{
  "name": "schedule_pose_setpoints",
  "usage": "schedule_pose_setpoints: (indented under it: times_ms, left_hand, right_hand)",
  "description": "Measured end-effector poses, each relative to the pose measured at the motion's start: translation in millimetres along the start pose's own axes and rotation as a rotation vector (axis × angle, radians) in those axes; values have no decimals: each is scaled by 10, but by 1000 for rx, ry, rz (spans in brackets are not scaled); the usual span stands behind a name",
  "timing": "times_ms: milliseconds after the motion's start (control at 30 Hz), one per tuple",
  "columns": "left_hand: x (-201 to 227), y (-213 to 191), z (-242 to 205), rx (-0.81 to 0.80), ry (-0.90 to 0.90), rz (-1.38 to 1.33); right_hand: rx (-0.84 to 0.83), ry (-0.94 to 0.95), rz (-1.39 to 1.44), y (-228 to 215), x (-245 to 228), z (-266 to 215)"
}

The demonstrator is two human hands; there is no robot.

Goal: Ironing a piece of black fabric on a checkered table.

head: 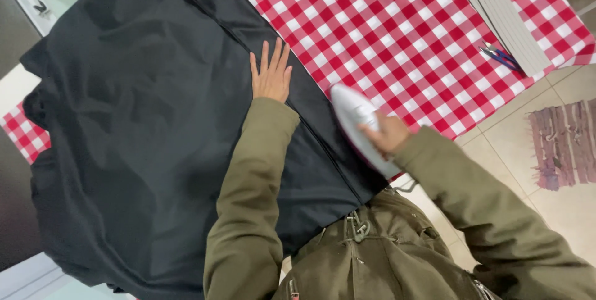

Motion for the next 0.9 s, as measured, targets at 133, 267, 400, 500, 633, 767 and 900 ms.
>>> schedule_pose_setpoints:
  times_ms: [133,267,400,500,633,767,900]
  left_hand:
    - [228,-186,-246,29,9,-21]
    - [936,-246,-849,-64,-49,-31]
    - [1312,-78,-1179,-140,-163,-106]
    - [1356,-84,-1200,-117,-170,40]
    - [1355,-56,-1219,-112,-183,15]
    - [1342,-84,-1218,-85,-180,35]
    - [1354,-67,-1223,-62,-165,23]
  right_hand:
    - [114,-65,53,-459,105,-361]
    - [79,-55,-158,-192,378,-515]
    - [-38,-53,-63,182,284,-594]
    - [-43,-41,-73,243,221,-557]
    - [-3,-99,-46,242,108,-454]
    - [-42,-104,-4,235,42,-451]
    - [-48,-67,-21,218,-72,-393]
Point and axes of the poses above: each hand's wrist, its own z-axis towards the middle knuckle, its own y-axis out of the palm, x = y × z, the point moved 4 cm from there along z, towards the middle knuckle, and after that the axes turned 1 degree about z, right-handed, at the moved point
